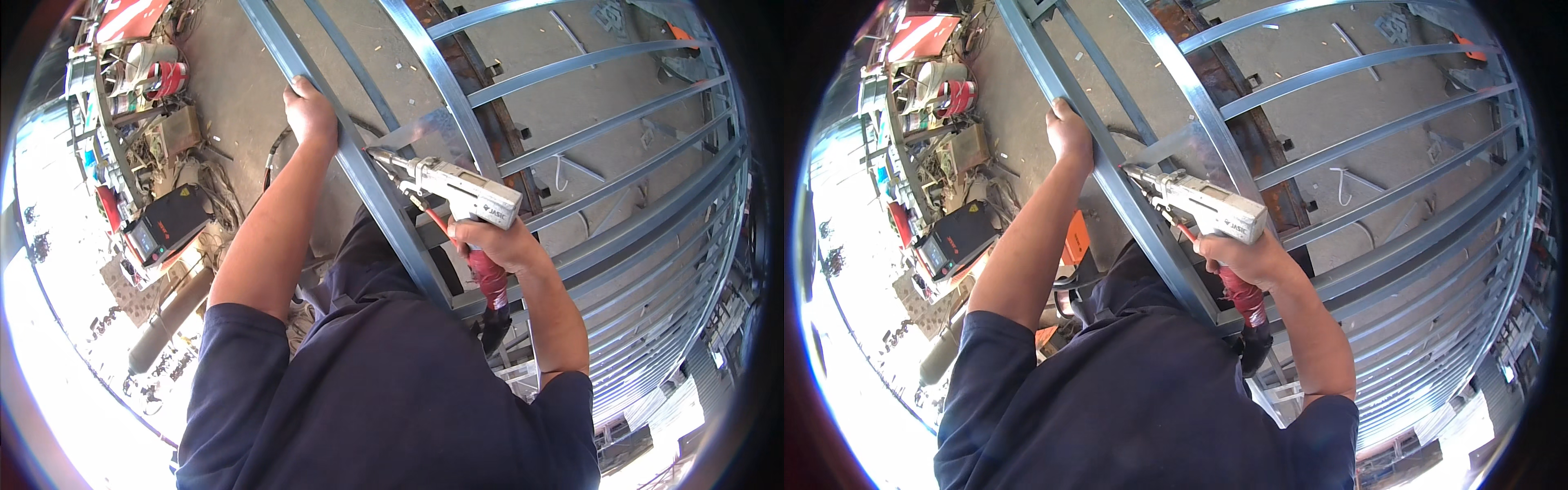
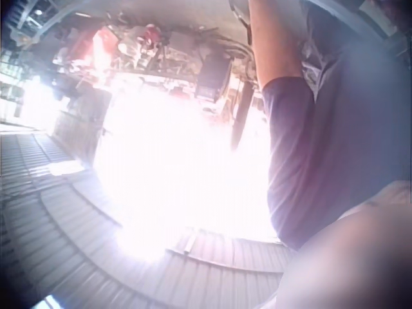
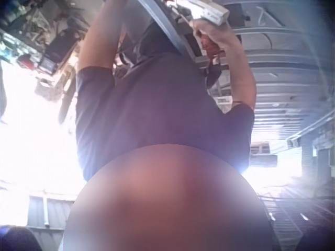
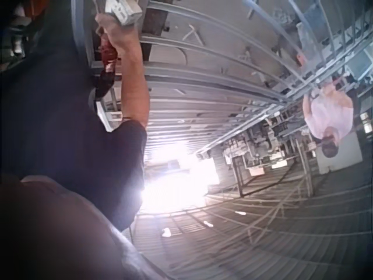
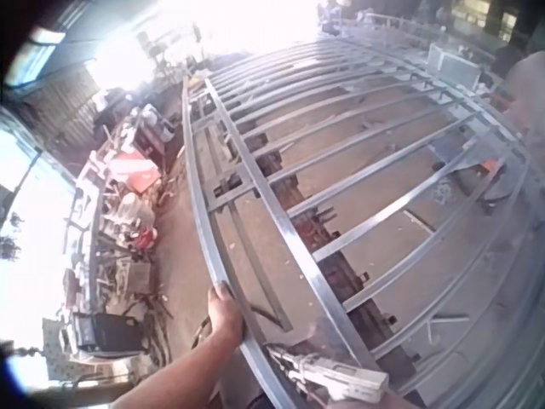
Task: The person welds a large metal frame structure using a handheld welding gun. They move along the frame, applying welds at multiple joints while holding the frame steady with the other hand. Sparks are visible during welding.
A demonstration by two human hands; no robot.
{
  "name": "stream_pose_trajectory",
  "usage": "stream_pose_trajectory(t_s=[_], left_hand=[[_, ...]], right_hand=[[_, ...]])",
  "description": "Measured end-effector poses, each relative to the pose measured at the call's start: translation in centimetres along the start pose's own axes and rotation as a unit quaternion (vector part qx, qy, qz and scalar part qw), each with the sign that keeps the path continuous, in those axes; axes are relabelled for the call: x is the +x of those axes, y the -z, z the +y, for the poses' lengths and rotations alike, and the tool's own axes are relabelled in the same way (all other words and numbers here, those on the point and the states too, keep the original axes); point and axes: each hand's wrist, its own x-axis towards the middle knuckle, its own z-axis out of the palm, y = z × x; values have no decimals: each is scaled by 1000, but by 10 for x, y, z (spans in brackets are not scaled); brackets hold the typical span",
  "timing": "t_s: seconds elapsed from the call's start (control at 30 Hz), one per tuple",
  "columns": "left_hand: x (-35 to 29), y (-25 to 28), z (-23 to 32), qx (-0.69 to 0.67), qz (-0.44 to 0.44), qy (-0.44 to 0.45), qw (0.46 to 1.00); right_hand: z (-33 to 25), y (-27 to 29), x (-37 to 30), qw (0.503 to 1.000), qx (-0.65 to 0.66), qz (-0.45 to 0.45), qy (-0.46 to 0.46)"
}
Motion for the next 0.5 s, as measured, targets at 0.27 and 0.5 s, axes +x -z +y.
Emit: stream_pose_trajectory(t_s=[0.27,0.5], left_hand=[[9,-3,-10,1,3,-10,1000],[8,-4,-9,32,11,-23,999]], right_hand=[[0,-2,-2,1000,-13,6,13],[-3,-6,-3,999,-30,7,14]])
